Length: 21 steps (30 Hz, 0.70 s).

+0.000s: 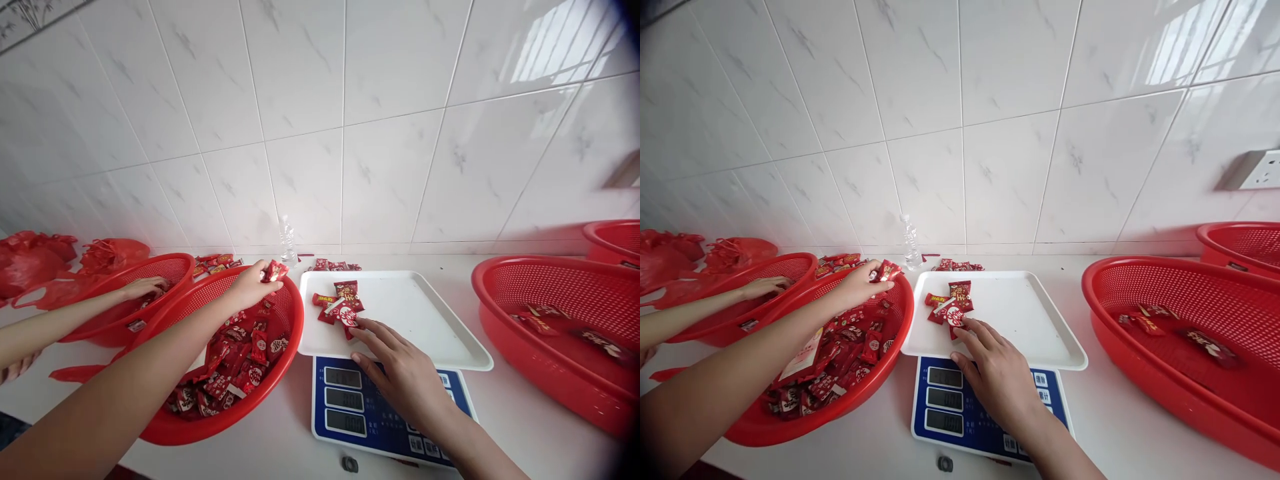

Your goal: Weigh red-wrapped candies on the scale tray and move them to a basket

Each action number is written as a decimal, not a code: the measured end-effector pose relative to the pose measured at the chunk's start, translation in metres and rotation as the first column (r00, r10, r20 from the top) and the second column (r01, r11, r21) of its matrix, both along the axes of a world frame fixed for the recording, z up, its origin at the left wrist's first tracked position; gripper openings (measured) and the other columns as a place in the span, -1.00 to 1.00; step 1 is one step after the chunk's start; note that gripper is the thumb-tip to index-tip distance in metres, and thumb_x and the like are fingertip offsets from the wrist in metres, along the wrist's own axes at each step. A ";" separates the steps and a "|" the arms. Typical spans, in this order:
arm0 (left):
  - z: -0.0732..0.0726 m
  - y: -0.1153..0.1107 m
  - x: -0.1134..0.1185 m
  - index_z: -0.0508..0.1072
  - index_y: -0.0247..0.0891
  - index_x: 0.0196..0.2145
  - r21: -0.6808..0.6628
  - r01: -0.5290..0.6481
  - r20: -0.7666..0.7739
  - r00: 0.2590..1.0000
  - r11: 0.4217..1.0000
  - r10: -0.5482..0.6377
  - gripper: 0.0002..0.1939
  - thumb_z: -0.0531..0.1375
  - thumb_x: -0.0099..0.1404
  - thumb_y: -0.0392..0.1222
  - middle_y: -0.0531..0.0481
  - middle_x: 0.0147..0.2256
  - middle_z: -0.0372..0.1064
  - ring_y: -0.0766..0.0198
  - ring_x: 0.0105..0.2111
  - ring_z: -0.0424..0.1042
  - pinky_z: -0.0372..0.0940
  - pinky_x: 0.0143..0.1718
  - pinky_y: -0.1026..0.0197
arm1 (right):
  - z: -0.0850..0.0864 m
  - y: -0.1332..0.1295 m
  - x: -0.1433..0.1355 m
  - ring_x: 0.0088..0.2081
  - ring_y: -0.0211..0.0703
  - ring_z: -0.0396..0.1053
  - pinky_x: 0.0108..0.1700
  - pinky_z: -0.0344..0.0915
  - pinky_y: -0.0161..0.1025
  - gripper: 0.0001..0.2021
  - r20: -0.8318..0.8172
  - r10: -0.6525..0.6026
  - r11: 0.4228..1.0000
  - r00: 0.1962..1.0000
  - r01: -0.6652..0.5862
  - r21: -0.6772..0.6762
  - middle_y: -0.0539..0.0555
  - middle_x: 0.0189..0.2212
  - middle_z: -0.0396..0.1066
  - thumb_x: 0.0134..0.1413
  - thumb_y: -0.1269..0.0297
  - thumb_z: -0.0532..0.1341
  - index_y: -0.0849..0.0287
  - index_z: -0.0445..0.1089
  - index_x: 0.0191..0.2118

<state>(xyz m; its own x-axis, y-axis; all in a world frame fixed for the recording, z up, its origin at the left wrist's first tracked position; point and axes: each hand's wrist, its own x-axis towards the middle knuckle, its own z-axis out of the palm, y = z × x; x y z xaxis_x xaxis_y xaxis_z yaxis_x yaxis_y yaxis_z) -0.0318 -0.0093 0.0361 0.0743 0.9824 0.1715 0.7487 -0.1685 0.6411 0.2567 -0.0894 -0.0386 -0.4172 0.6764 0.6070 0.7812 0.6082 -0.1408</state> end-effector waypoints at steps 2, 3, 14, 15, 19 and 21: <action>0.007 0.000 0.018 0.34 -0.19 -0.17 0.009 0.097 0.033 0.995 0.995 -0.097 -0.68 0.22 0.12 -0.05 -0.01 -0.20 0.44 0.18 -0.25 0.43 0.27 -0.23 0.20 | 0.000 0.000 0.000 -0.06 -0.04 0.43 -0.19 0.47 -0.11 -0.72 0.009 -0.003 1.000 1.000 0.003 -0.005 0.14 -0.02 0.42 0.24 0.19 0.01 0.11 0.36 -0.05; 0.009 0.001 0.028 0.34 -0.19 -0.17 0.008 0.137 0.029 0.990 0.991 -0.137 -0.67 0.22 0.11 -0.05 0.00 -0.20 0.44 0.18 -0.25 0.42 0.26 -0.22 0.20 | -0.001 0.000 0.001 -0.06 -0.04 0.42 -0.19 0.47 -0.11 -0.71 0.014 -0.004 1.000 1.000 0.004 -0.006 0.14 -0.01 0.41 0.24 0.19 0.01 0.11 0.36 -0.04; 0.004 0.010 0.079 0.34 -0.16 -0.20 -0.031 0.154 -0.172 0.972 0.988 -0.157 -0.84 0.02 0.27 -0.25 0.15 -0.51 0.29 0.30 -0.50 0.31 0.17 -0.44 0.28 | 0.000 0.000 0.001 -0.05 -0.03 0.42 -0.17 0.46 -0.10 -0.74 0.011 0.011 1.000 1.000 -0.011 0.002 0.14 -0.02 0.42 0.22 0.20 0.05 0.10 0.38 -0.05; 0.004 0.007 0.079 0.35 -0.16 -0.20 -0.047 0.161 -0.162 0.973 0.986 -0.167 -0.82 0.01 0.27 -0.27 0.14 -0.49 0.31 0.30 -0.49 0.32 0.18 -0.44 0.28 | 0.000 0.000 0.001 -0.05 -0.03 0.42 -0.16 0.46 -0.10 -0.74 0.010 0.011 1.000 1.000 -0.011 0.001 0.14 -0.02 0.42 0.22 0.20 0.05 0.10 0.38 -0.05; -0.001 -0.008 0.080 0.34 -0.18 -0.17 -0.073 0.244 -0.072 0.966 0.967 -0.249 -0.80 0.09 0.22 -0.27 0.02 -0.22 0.41 0.23 -0.26 0.41 0.28 -0.26 0.23 | 0.000 0.000 0.001 -0.05 -0.04 0.42 -0.16 0.46 -0.12 -0.73 0.004 0.014 1.000 1.000 -0.014 0.000 0.13 -0.01 0.42 0.22 0.19 0.05 0.08 0.38 -0.05; -0.005 -0.015 0.080 0.34 -0.18 -0.12 -0.050 0.296 -0.086 0.950 0.954 -0.299 -0.75 0.12 0.21 -0.28 -0.04 -0.08 0.38 0.20 -0.11 0.39 0.27 -0.11 0.19 | 0.000 0.000 0.001 -0.05 -0.04 0.42 -0.16 0.46 -0.12 -0.73 -0.006 0.018 1.000 1.000 -0.018 0.002 0.13 -0.01 0.42 0.22 0.20 0.04 0.07 0.37 -0.04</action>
